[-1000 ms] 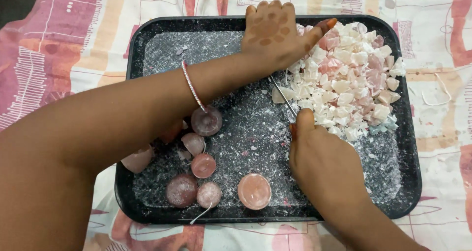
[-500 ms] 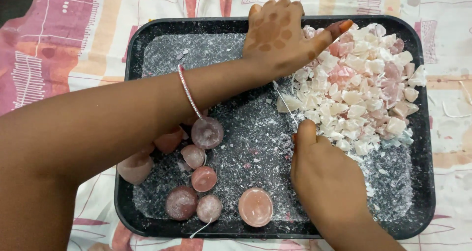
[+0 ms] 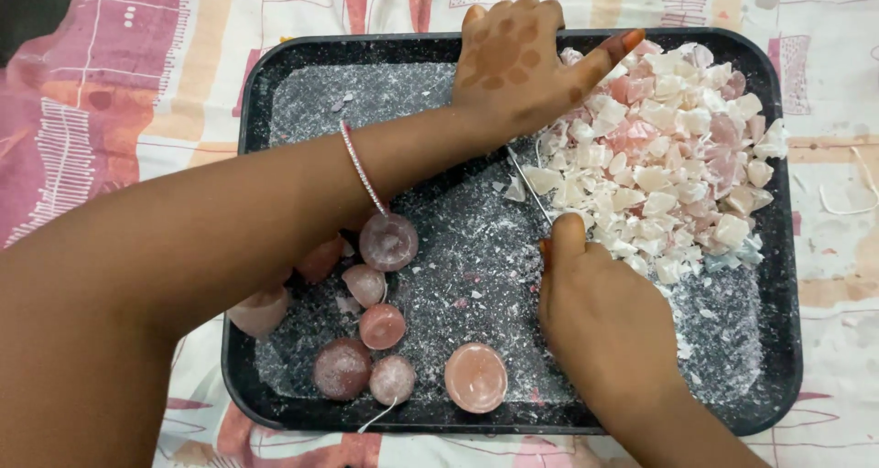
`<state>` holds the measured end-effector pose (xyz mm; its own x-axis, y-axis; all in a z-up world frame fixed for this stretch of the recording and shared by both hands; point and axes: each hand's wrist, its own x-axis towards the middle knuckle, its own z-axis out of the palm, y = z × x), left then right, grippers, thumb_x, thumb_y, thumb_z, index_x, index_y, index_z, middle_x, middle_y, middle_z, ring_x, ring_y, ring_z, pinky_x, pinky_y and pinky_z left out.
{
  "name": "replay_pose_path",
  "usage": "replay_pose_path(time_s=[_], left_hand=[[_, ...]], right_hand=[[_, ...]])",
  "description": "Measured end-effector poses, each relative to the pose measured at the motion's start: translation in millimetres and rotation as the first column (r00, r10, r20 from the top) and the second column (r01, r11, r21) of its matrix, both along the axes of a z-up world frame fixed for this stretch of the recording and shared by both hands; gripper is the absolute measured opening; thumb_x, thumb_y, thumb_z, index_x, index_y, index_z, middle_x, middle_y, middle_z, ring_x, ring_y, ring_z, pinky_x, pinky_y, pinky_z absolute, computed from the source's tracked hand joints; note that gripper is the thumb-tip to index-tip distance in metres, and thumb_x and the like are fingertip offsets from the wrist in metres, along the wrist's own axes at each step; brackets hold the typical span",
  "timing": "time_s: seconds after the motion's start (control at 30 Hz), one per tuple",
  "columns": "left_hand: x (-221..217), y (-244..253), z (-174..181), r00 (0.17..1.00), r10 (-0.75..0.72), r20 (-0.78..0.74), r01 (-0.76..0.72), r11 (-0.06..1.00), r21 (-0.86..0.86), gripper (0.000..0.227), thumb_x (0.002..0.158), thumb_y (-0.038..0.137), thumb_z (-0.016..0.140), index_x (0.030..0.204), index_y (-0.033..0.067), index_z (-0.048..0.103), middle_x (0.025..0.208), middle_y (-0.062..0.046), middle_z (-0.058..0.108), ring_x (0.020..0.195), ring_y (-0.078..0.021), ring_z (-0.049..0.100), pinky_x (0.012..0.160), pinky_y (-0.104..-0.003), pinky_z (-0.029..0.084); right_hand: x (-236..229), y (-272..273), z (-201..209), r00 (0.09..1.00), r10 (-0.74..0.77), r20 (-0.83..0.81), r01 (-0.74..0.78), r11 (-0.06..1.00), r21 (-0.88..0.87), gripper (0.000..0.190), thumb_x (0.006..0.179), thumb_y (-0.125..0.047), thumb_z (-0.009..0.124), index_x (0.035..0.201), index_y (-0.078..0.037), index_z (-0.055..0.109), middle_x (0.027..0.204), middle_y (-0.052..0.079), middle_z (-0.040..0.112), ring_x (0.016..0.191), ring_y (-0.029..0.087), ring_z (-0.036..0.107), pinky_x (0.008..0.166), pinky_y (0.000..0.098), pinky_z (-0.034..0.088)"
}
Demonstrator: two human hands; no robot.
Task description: The person is using a knife to chop small, ball-shaped wax pieces into smaller shavings on a black tray.
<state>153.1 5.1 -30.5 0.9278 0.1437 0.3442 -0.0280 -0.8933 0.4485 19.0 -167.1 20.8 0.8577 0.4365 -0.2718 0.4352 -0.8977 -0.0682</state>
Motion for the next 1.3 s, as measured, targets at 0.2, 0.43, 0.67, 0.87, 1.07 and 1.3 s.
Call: replay_pose_path(time_s=[0.2,0.43,0.67,0.87,1.07,1.3], left_hand=[[6,-4,0,0.992,0.036,-0.117,-0.038,0.999,-0.019,0.084,0.084,0.083,0.042,0.103,0.0070,0.073,0.106,-0.012,0.073,0.109,-0.0262,0.066,0.102,-0.047,0.037],[27,9,18,0.788,-0.098,-0.608,0.120,0.993,-0.006,0.090,0.089,0.082,0.026,0.122,0.0151,0.076,0.122,-0.012,0.077,0.121,-0.0239,0.070,0.107,-0.049,0.044],[101,29,-56,0.675,-0.679,-0.290,0.518,0.715,-0.469,0.076,0.098,0.073,0.023,0.160,0.0305,0.031,0.164,-0.013,0.041,0.145,-0.0301,0.042,0.110,-0.050,0.041],[83,25,-30,0.686,-0.610,-0.397,0.380,0.765,-0.520,0.072,0.097,0.069,0.027,0.160,0.0343,0.027,0.164,-0.013,0.035,0.140,-0.0319,0.052,0.075,-0.041,0.065],[77,27,-19,0.725,-0.559,-0.401,0.378,0.811,-0.447,0.073,0.095,0.071,0.027,0.158,0.0343,0.033,0.164,-0.011,0.033,0.146,-0.0275,0.042,0.100,-0.043,0.046],[88,29,-29,0.747,-0.559,-0.360,0.397,0.809,-0.433,0.076,0.091,0.073,0.030,0.157,0.0355,0.037,0.164,-0.006,0.037,0.152,-0.0232,0.032,0.120,-0.041,0.024]], right_hand=[[-2,-5,-1,1.000,0.006,0.019,-0.008,0.998,0.060,0.027,0.106,-0.031,0.040,0.104,-0.004,0.047,0.075,0.023,0.071,0.064,0.043,0.070,0.055,0.0534,0.056],[-11,-15,0,0.991,0.048,0.122,-0.073,0.977,0.202,0.027,0.106,-0.029,0.043,0.107,-0.003,0.046,0.065,0.022,0.067,0.057,0.045,0.067,0.051,0.0545,0.053],[-11,-22,-8,0.989,-0.044,0.144,0.011,0.975,0.223,0.027,0.106,-0.030,0.044,0.108,-0.003,0.045,0.065,0.024,0.067,0.059,0.047,0.067,0.054,0.0573,0.052],[-12,-28,-5,0.991,-0.082,0.110,0.054,0.968,0.243,0.029,0.107,-0.030,0.043,0.112,-0.002,0.043,0.068,0.027,0.067,0.063,0.050,0.067,0.058,0.0604,0.052],[-18,-29,1,0.992,-0.059,0.112,0.034,0.976,0.216,0.029,0.106,-0.031,0.044,0.111,-0.003,0.044,0.068,0.025,0.068,0.062,0.048,0.067,0.058,0.0591,0.052],[-29,-33,-4,0.978,0.116,0.171,-0.161,0.947,0.278,0.026,0.102,-0.031,0.046,0.108,-0.006,0.045,0.067,0.020,0.068,0.060,0.044,0.067,0.053,0.0580,0.050]])
